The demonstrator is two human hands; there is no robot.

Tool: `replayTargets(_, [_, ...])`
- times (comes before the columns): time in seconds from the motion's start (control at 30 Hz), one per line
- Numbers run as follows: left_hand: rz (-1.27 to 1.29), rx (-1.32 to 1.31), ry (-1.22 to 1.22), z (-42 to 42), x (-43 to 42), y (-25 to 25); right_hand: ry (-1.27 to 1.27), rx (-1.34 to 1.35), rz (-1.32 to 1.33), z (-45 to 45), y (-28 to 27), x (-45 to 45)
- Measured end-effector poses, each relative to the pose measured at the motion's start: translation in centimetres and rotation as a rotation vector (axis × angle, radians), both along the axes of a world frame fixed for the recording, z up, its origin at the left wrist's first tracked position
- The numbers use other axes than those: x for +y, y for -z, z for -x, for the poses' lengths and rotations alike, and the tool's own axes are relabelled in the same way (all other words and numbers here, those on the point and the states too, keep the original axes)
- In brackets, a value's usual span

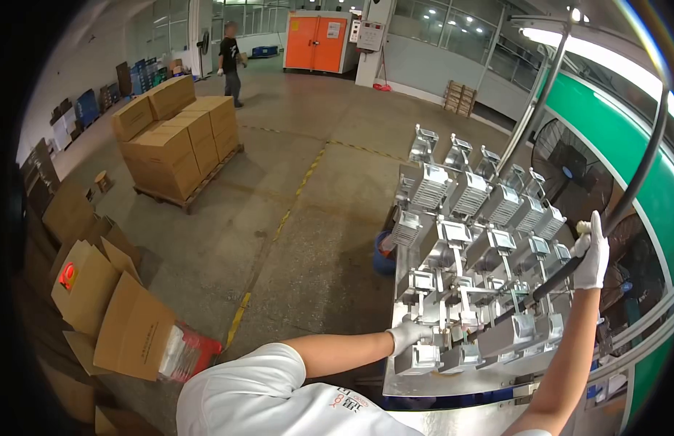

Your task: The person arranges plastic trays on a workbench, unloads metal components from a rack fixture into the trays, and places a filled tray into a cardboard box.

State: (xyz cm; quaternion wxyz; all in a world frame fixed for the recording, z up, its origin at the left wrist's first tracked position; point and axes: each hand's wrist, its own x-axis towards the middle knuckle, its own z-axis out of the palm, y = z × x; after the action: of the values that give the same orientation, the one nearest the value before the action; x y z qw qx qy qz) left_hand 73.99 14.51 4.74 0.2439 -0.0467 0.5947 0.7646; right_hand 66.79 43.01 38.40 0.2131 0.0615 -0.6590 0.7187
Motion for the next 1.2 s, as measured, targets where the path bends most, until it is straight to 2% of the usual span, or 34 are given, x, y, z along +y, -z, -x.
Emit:
replayTargets(0.07, [0.013,0.005,0.051,-0.9,-1.0,-1.5,0.294,0.091,-0.086,-1.7,-0.6,-3.1])
replayTargets(0.23, [-0.094,-0.119,-0.146,-0.3,-0.6,0.7,0.230,0.016,-0.110,-8.5,-2.0,-5.2])
replayTargets(0.37, [-0.014,-0.079,-0.098,-3.1,-1.1,1.6,0.298,0.040,-0.188,-14.4,-2.4,-6.7])
replayTargets(0.43, [0.009,-0.069,-0.073,-6.0,-1.2,1.5,0.329,0.044,-0.218,-17.3,-2.6,-6.9])
replayTargets(0.57, [-0.134,-0.252,0.083,-14.5,-0.9,0.7,0.297,-0.112,-0.084,-21.3,-3.1,-3.0])
replayTargets(0.63, [-0.119,-0.180,0.211,-18.8,-2.1,-1.7,0.180,-0.220,-0.044,-24.0,-3.5,-1.1])
replayTargets(0.67, [-0.089,-0.172,0.194,-20.6,-0.8,0.2,0.345,-0.217,-0.093,-25.8,-3.5,-1.0])
replayTargets(0.7, [-0.058,-0.164,0.179,-22.3,0.4,1.9,0.265,-0.187,-0.096,-28.7,-3.6,-1.3])
replayTargets(0.73, [-0.004,-0.216,0.187,-24.5,0.1,0.6,0.203,-0.164,-0.102,-31.8,-4.0,-0.7])
replayTargets(0.77, [0.048,-0.269,0.196,-26.5,-0.1,-0.8,0.399,0.020,-0.623,-33.4,-2.9,3.6])
replayTargets(0.8, [0.098,-0.324,0.206,-28.6,-0.4,-2.2,0.432,0.008,-0.631,-36.3,-2.5,4.3])
replayTargets(0.87, [0.023,-0.359,0.185,-32.0,0.7,-1.3,0.430,-0.068,-0.221,-40.3,-3.0,1.8])
replayTargets(0.9, [-0.034,-0.384,0.169,-33.2,1.3,-1.1,0.432,-0.065,-0.150,-40.5,-3.0,1.3])
replayTargets(0.97, [-0.108,-0.427,0.151,-35.3,2.0,-0.7,0.234,-0.179,-0.014,-40.7,-3.2,4.8])
replayTargets(1.0, [-0.128,-0.437,0.143,-36.1,2.3,-0.6,0.254,-0.156,-0.059,-40.6,-2.8,2.8])
replayTargets(1.07, [-0.139,-0.422,0.133,-37.0,2.9,-0.5,0.132,-0.199,-0.062,-40.1,-2.3,3.4])
replayTargets(1.1, [-0.140,-0.385,0.124,-37.3,2.9,-0.7,-0.072,-0.230,0.001,-40.4,-2.1,5.4])
replayTargets(1.17, [-0.133,-0.366,0.122,-37.8,3.1,-0.2,-0.259,-0.293,0.068,-40.1,-1.8,6.4])
replayTargets(1.2, [-0.202,-0.378,0.076,-38.0,3.4,0.1,-0.137,-0.283,-0.023,-40.6,-1.8,6.5])
